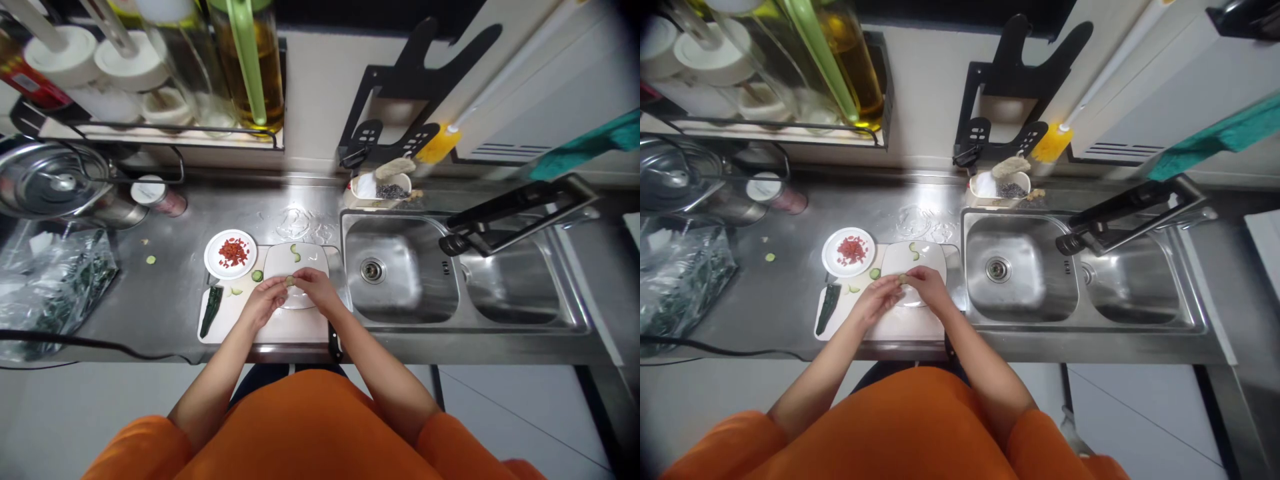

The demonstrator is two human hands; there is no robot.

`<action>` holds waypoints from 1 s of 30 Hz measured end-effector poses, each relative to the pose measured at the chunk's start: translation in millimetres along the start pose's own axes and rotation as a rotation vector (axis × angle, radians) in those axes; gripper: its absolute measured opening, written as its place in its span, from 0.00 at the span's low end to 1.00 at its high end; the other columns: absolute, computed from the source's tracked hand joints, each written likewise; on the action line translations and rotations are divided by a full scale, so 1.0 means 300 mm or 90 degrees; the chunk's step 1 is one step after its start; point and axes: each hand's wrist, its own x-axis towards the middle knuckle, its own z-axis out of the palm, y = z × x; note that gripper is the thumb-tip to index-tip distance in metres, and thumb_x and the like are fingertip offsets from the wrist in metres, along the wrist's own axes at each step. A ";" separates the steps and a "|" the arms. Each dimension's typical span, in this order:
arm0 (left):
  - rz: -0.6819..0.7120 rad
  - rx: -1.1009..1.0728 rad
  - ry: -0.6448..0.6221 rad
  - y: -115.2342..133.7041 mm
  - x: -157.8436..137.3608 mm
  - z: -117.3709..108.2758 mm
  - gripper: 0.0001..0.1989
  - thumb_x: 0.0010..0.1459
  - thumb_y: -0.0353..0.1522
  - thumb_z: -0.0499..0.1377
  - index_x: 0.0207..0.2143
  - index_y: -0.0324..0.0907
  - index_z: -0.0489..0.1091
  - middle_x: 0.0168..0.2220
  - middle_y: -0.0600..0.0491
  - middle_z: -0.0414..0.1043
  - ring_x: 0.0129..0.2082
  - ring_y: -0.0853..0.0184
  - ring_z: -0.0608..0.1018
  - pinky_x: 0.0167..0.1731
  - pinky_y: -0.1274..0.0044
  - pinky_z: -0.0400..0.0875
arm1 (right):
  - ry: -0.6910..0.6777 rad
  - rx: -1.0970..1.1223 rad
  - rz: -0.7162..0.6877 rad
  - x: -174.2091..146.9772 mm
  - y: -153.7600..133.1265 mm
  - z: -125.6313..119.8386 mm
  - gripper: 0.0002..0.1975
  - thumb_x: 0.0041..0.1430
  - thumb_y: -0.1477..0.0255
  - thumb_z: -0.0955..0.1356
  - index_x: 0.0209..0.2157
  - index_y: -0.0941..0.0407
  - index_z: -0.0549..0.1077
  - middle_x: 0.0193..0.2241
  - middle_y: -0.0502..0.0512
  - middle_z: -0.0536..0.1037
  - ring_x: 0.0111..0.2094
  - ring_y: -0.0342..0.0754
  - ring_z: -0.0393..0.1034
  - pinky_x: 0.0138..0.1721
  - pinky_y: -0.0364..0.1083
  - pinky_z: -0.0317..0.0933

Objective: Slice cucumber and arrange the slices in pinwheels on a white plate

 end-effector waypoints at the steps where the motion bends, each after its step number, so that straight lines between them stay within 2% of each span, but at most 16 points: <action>1: -0.016 -0.024 -0.003 0.000 0.000 0.003 0.16 0.41 0.33 0.69 0.33 0.37 0.72 0.27 0.54 0.73 0.23 0.77 0.72 0.24 0.84 0.66 | -0.001 -0.013 -0.012 -0.002 -0.006 -0.008 0.13 0.45 0.62 0.71 0.28 0.56 0.73 0.26 0.48 0.75 0.29 0.43 0.66 0.35 0.43 0.59; 4: -0.090 -0.064 -0.021 -0.001 0.008 0.008 0.11 0.51 0.36 0.64 0.32 0.37 0.70 0.26 0.52 0.73 0.24 0.73 0.74 0.24 0.83 0.68 | -0.012 -0.094 -0.067 -0.009 -0.027 -0.030 0.11 0.47 0.62 0.71 0.28 0.56 0.74 0.26 0.49 0.75 0.31 0.43 0.66 0.36 0.44 0.58; 6: -0.156 -0.066 -0.048 -0.004 0.018 0.011 0.12 0.57 0.38 0.58 0.32 0.37 0.69 0.26 0.50 0.73 0.24 0.72 0.75 0.21 0.83 0.67 | -0.031 -0.149 -0.106 -0.014 -0.045 -0.042 0.09 0.49 0.64 0.70 0.28 0.56 0.75 0.27 0.49 0.75 0.31 0.43 0.66 0.37 0.43 0.58; 8: -0.204 -0.063 -0.078 -0.007 0.027 0.016 0.14 0.60 0.39 0.54 0.32 0.35 0.69 0.25 0.48 0.73 0.23 0.72 0.74 0.19 0.84 0.65 | -0.068 -0.191 -0.140 -0.020 -0.062 -0.053 0.08 0.52 0.65 0.68 0.29 0.55 0.76 0.28 0.49 0.76 0.32 0.44 0.67 0.37 0.43 0.58; 10: -0.209 -0.069 -0.101 -0.008 0.034 0.021 0.11 0.60 0.35 0.55 0.33 0.35 0.70 0.24 0.49 0.72 0.22 0.73 0.74 0.19 0.85 0.65 | -0.103 -0.218 -0.161 -0.023 -0.075 -0.061 0.08 0.53 0.66 0.68 0.31 0.54 0.77 0.29 0.49 0.77 0.32 0.44 0.68 0.36 0.43 0.58; 13: -0.172 -0.087 -0.134 -0.002 0.038 0.026 0.05 0.55 0.26 0.59 0.35 0.35 0.71 0.23 0.52 0.71 0.22 0.75 0.73 0.20 0.86 0.65 | -0.120 -0.232 -0.164 -0.019 -0.087 -0.071 0.06 0.52 0.68 0.69 0.31 0.54 0.78 0.28 0.49 0.78 0.32 0.44 0.69 0.35 0.42 0.58; 17: -0.129 -0.077 -0.128 0.018 0.050 0.022 0.12 0.47 0.22 0.62 0.37 0.34 0.72 0.24 0.53 0.72 0.22 0.76 0.73 0.20 0.88 0.65 | -0.108 -0.245 -0.169 0.003 -0.095 -0.082 0.06 0.51 0.71 0.68 0.30 0.54 0.78 0.28 0.49 0.78 0.31 0.43 0.68 0.34 0.42 0.58; 21: -0.080 -0.016 -0.065 0.037 0.085 0.015 0.14 0.44 0.23 0.64 0.37 0.34 0.73 0.23 0.53 0.73 0.20 0.77 0.72 0.22 0.87 0.67 | -0.078 -0.280 -0.164 0.042 -0.096 -0.095 0.07 0.51 0.73 0.67 0.30 0.56 0.78 0.27 0.49 0.77 0.30 0.42 0.67 0.34 0.41 0.58; 25: 0.019 0.078 0.027 0.053 0.132 0.025 0.13 0.40 0.26 0.66 0.33 0.36 0.74 0.24 0.53 0.74 0.23 0.75 0.74 0.25 0.84 0.68 | -0.023 -0.339 -0.149 0.109 -0.085 -0.111 0.04 0.49 0.73 0.68 0.27 0.57 0.76 0.24 0.48 0.76 0.28 0.42 0.66 0.32 0.41 0.57; 30: 0.167 0.303 0.117 0.078 0.180 0.054 0.11 0.43 0.30 0.63 0.32 0.39 0.74 0.21 0.56 0.72 0.22 0.73 0.73 0.26 0.81 0.66 | 0.034 -0.458 -0.151 0.205 -0.074 -0.120 0.04 0.50 0.73 0.67 0.25 0.56 0.75 0.23 0.47 0.75 0.27 0.42 0.65 0.31 0.40 0.54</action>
